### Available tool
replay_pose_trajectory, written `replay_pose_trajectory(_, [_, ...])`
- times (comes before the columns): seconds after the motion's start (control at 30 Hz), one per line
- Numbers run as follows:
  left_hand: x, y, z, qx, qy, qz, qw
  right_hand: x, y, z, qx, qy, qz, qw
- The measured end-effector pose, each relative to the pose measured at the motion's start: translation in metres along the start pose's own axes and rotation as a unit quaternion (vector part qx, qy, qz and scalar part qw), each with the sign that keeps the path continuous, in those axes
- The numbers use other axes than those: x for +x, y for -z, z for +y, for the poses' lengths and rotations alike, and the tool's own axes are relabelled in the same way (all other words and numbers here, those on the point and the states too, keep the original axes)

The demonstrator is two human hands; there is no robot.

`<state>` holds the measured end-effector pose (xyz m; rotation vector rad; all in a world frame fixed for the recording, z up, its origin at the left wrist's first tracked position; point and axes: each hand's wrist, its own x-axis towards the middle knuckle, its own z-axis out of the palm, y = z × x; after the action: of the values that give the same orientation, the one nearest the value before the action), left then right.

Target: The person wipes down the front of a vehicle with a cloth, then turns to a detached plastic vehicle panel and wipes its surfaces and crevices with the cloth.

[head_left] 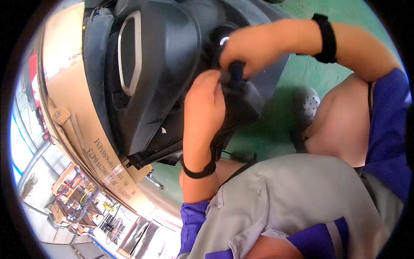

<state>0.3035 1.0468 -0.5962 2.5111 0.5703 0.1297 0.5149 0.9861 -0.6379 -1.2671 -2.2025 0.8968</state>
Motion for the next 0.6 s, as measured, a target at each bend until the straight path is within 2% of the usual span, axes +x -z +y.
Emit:
replay_pose_trajectory(0.03, [-0.008,-0.001,0.000,0.007,-0.004,-0.007,1.000,-0.002,-0.019,0.002,0.030,0.007,-0.025,0.999])
replay_pose_trajectory(0.07, [-0.013,-0.002,0.001,0.013,-0.008,-0.013,1.000,-0.003,-0.036,0.008,0.078,-0.071,-0.122,0.987])
replay_pose_trajectory(0.1, [-0.015,-0.006,0.008,0.027,-0.003,-0.034,0.999,-0.008,-0.054,0.012,0.073,-0.095,-0.105,0.987])
replay_pose_trajectory(0.17, [-0.018,-0.025,0.020,0.085,-0.021,-0.051,0.995,-0.013,-0.066,0.018,0.005,-0.060,-0.046,0.997])
replay_pose_trajectory(0.3, [-0.013,-0.058,0.048,0.171,-0.034,-0.124,0.977,-0.014,-0.073,0.017,-0.063,-0.082,-0.110,0.989])
replay_pose_trajectory(0.4, [-0.005,-0.055,0.046,0.104,-0.058,-0.146,0.982,-0.020,-0.066,0.016,-0.095,-0.080,-0.161,0.979])
replay_pose_trajectory(0.5, [-0.007,-0.061,0.028,-0.017,-0.115,-0.194,0.974,-0.034,-0.068,0.014,-0.150,-0.096,-0.260,0.949])
replay_pose_trajectory(0.6, [-0.008,-0.068,0.029,0.000,-0.133,-0.214,0.968,-0.045,-0.059,0.019,-0.137,-0.089,-0.246,0.955])
